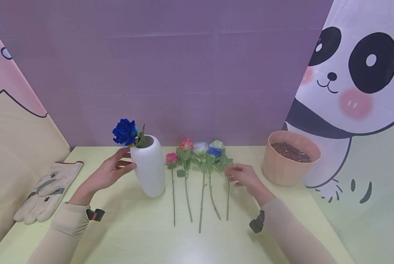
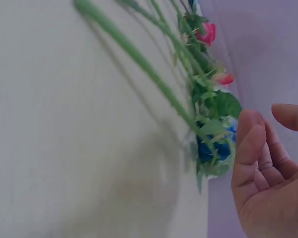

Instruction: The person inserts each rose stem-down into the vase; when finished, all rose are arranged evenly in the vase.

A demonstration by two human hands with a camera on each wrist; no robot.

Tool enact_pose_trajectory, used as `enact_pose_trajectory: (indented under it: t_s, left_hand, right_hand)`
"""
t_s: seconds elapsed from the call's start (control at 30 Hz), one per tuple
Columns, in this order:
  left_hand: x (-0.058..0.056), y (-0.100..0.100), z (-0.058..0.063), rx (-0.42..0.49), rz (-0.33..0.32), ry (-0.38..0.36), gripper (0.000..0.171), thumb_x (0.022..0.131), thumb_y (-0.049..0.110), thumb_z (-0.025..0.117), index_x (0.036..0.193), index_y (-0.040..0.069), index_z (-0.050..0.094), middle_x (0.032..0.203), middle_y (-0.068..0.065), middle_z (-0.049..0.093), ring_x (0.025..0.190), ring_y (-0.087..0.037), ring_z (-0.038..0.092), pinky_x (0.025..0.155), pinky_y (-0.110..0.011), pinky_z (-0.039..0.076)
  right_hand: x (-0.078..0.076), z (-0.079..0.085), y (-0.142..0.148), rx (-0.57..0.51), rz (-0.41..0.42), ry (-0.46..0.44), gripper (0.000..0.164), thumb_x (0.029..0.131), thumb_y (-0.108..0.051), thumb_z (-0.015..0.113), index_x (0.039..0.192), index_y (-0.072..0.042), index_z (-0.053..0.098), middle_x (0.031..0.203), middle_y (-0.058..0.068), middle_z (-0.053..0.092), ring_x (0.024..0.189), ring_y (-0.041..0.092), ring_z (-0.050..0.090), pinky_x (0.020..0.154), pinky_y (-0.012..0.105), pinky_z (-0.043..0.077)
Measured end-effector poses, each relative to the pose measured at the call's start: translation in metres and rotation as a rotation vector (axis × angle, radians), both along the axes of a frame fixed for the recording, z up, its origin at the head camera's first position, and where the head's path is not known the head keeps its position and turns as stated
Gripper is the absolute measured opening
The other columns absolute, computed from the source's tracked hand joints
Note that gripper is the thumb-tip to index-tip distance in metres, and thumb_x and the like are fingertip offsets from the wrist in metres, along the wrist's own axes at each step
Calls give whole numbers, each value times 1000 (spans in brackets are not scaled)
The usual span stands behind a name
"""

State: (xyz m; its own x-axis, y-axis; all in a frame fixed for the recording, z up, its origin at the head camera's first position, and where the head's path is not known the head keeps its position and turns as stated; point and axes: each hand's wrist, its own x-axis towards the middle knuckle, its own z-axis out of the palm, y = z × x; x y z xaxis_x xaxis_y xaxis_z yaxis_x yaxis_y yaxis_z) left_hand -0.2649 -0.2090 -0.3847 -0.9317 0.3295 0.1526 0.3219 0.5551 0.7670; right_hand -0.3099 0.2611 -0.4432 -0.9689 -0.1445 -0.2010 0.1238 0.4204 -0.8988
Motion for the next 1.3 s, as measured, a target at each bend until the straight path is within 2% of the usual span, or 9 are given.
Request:
enact_pose_trajectory:
  t_s: [0.27, 0.47, 0.8, 1.3]
  left_hand:
    - [2, 1, 1, 3, 6, -15, 73, 100, 41, 59, 157, 11, 24, 148, -18, 47, 128, -38, 58, 106, -54, 50]
    - [2, 1, 1, -5, 9, -15, 74, 100, 42, 59, 157, 11, 23, 148, -18, 47, 128, -38, 58, 106, -53, 49]
    - [0, 0, -1, -1, 5, -12, 73, 100, 42, 59, 157, 13, 24, 148, -18, 47, 128, -38, 58, 106, -54, 49]
    - [0, -1, -1, -3, 3, -22, 73, 100, 43, 58, 157, 14, 23, 149, -17, 46, 129, -38, 57, 107, -54, 49]
  right_hand:
    - [-2, -16, 6, 15, -18, -17, 40, 101, -30, 59, 127, 0, 61, 114, 11, 72, 99, 21, 71, 74, 32, 57]
    - [0, -21, 9, 36, -29, -26, 39, 101, -29, 58, 128, 0, 61, 118, 14, 70, 98, 20, 70, 73, 30, 57]
    - [-10, -35, 13, 20, -25, -45, 40, 101, -26, 60, 130, 1, 60, 102, 2, 74, 86, 11, 68, 71, 28, 55]
    - [-22, -38, 5, 19, -16, -100, 42, 101, -23, 58, 133, 5, 56, 86, -6, 68, 74, 4, 63, 61, 22, 49]
